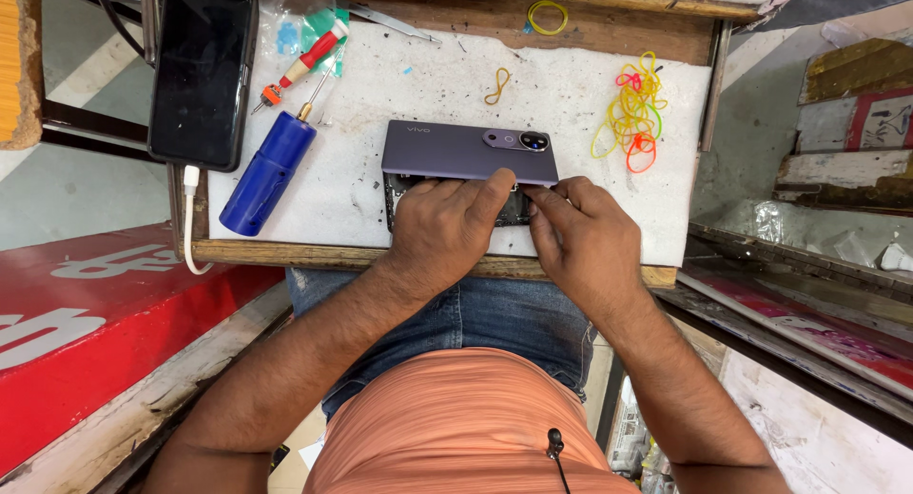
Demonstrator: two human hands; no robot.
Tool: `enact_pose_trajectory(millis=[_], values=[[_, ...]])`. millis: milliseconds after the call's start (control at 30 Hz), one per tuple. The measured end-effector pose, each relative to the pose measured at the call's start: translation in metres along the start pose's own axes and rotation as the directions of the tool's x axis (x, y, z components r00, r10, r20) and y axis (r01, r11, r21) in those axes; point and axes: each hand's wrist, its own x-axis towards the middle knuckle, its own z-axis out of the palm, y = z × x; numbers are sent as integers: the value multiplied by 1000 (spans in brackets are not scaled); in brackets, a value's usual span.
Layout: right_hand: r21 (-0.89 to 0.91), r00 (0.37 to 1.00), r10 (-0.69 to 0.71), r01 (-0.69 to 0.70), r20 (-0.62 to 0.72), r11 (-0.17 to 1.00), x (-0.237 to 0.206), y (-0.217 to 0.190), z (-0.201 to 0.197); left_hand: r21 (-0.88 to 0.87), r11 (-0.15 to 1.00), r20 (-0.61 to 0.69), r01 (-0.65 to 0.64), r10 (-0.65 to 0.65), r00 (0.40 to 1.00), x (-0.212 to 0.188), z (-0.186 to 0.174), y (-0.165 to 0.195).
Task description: The person assembles a smartphone by applying adhesive to the internal frame, placing the back cover, and securing it with a screwdriver. They then inspect the assembled device by turning it over and checking the edges.
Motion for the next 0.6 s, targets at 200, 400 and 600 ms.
enact_pose_trajectory(millis=[200, 400, 600], values=[[-3, 1000, 8, -8, 4, 1000, 2, -2, -2, 19, 1000, 21, 24, -24, 999, 0, 4, 1], [10, 1000, -8, 8, 23, 1000, 0, -6, -2, -2, 1000, 25, -5, 5, 1000, 1, -4, 1], [-36, 998, -2, 4, 56, 999, 0, -6, 1, -16, 999, 54, -35, 36, 998, 3, -6, -2]])
